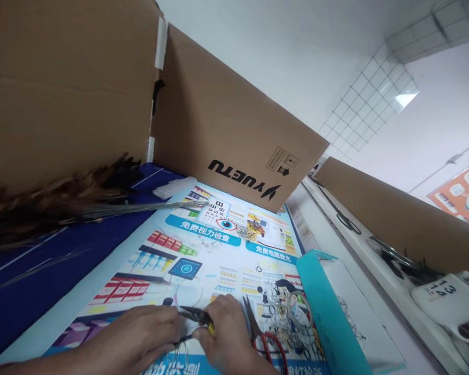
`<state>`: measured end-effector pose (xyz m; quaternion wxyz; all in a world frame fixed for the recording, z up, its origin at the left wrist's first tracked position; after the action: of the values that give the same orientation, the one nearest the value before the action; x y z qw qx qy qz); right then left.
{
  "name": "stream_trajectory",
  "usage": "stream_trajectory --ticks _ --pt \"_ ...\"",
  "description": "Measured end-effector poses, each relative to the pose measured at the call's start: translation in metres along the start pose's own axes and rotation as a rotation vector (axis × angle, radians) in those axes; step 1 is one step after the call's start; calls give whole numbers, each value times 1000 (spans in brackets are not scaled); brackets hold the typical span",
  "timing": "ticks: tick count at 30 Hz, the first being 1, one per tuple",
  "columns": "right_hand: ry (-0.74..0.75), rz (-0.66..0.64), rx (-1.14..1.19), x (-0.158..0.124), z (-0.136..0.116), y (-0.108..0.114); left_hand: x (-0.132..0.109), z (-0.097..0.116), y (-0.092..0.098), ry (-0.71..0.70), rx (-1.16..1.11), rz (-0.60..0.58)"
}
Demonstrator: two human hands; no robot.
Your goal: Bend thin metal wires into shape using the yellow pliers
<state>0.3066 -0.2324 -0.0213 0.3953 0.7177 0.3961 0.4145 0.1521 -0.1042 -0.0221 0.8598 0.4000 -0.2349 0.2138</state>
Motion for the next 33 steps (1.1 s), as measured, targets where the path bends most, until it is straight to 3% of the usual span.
stream_trajectory --ticks 9,16,22,33 --pt "-1 9 22 0 1 1 -3 -3 -5 22 84 -108" --pt "-18 49 41 -2 1 -2 -3 -3 -3 40 53 -104" --pt "-47 65 59 -1 -2 0 -2 -6 -5 54 95 -170" --pt "5 -6 3 4 -5 5 -6 -16 -4 72 31 -106"
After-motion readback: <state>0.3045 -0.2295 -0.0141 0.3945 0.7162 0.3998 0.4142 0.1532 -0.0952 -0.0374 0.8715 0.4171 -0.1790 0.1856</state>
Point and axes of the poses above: each hand's wrist, its own x-axis towards the middle knuckle, its own y-axis out of the back of the hand, z = x × y, the point moved 2 cm from there along x, towards the middle knuckle, and after that the axes turned 14 degrees about z, right-handed, at the moved point
